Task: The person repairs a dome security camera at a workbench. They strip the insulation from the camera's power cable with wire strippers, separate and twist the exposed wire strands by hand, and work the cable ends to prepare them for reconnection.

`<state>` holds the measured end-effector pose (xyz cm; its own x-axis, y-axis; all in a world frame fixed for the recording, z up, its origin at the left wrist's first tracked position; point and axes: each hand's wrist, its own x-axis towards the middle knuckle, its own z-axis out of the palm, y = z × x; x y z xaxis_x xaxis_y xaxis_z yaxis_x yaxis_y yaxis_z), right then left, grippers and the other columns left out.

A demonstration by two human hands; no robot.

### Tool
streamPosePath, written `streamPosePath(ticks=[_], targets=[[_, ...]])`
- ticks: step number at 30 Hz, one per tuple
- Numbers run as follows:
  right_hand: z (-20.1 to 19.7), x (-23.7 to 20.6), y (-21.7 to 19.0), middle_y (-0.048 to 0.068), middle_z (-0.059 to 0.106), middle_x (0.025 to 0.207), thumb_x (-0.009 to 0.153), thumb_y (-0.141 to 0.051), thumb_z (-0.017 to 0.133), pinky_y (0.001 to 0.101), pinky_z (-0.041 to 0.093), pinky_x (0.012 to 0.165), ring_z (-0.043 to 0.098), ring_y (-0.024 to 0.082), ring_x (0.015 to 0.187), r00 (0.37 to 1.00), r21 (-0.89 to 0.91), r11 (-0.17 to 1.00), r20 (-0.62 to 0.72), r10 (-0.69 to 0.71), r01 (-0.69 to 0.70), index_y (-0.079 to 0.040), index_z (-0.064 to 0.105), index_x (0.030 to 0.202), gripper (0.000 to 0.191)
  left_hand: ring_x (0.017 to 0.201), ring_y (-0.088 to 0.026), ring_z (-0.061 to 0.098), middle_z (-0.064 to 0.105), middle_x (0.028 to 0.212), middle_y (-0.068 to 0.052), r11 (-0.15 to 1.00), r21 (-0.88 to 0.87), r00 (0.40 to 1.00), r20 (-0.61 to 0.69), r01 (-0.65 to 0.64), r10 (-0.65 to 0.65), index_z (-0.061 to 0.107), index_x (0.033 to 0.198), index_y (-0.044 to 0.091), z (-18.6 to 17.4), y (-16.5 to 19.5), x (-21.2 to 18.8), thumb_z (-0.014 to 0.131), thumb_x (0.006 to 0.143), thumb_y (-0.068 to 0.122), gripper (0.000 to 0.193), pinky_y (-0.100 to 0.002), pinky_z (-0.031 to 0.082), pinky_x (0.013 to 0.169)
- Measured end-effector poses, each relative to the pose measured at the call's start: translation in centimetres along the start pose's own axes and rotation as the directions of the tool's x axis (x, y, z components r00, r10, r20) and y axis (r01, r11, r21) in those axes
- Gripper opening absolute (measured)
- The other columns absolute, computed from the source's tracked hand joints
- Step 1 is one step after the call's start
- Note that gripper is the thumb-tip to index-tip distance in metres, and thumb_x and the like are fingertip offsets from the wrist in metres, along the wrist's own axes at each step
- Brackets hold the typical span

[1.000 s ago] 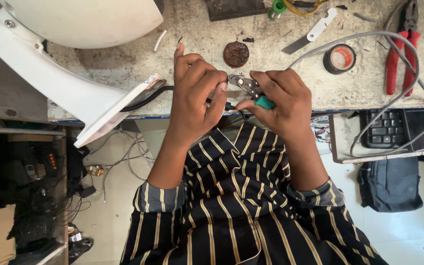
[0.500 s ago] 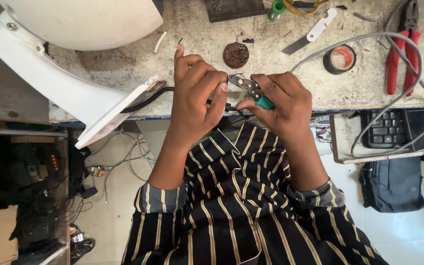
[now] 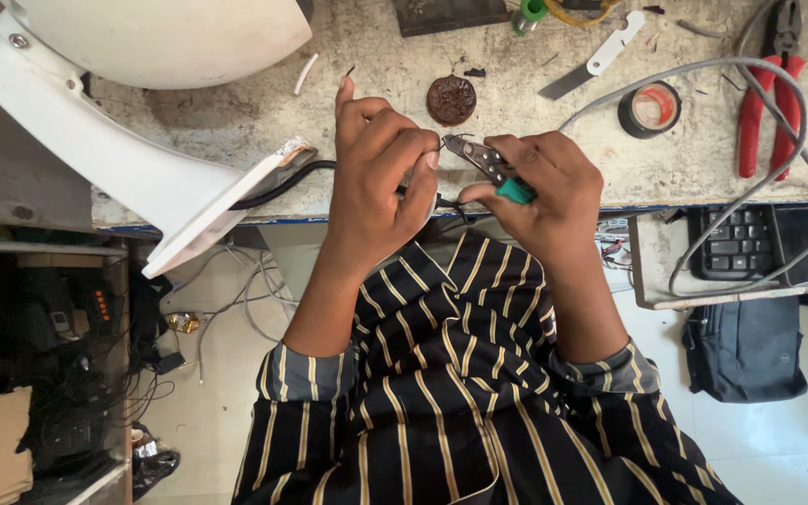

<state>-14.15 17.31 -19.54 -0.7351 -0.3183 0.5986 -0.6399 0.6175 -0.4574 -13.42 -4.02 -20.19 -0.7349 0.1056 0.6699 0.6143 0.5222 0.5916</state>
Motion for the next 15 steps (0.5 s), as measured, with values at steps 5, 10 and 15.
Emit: streamPosePath(ticks=[5,10,15], targets=[[-0.1,0.1,0.1,0.010,0.069,0.097,0.079,-0.033,0.096,0.0345,0.053,0.073,0.068,0.026,0.084,1.000,0.022,1.000,-0.007,-0.011,0.012,-0.006,0.073,0.119,0.055,0.110,-0.030,0.054,0.059,0.093,-0.007,1.000,-0.006,1.000,-0.002,0.000,0.000,0.068,0.099,0.003,0.0,0.1,0.1,0.065,0.096,0.006,0.005,-0.057,0.019,0.130],[-0.1,-0.1,0.4,0.011,0.070,0.098,0.076,-0.032,0.098,0.0344,0.053,0.073,0.068,0.026,0.084,1.000,0.037,0.999,-0.021,-0.007,0.008,-0.005,0.073,0.119,0.055,0.110,-0.030,0.054,0.059,0.093,-0.007,1.000,-0.028,1.000,0.007,0.011,-0.011,0.068,0.098,0.003,0.0,0.1,0.1,0.065,0.095,0.006,0.005,-0.058,0.019,0.130],[-0.3,-0.4,1.2,0.012,0.071,0.101,0.084,-0.028,0.094,0.0329,0.053,0.076,0.068,0.024,0.087,1.000,0.094,0.996,-0.016,-0.011,0.012,-0.005,0.073,0.122,0.049,0.110,-0.030,0.054,0.058,0.093,-0.007,1.000,-0.021,1.000,-0.020,0.011,-0.011,0.067,0.097,0.004,0.2,-0.2,0.0,0.065,0.094,0.005,0.004,-0.058,0.018,0.131]])
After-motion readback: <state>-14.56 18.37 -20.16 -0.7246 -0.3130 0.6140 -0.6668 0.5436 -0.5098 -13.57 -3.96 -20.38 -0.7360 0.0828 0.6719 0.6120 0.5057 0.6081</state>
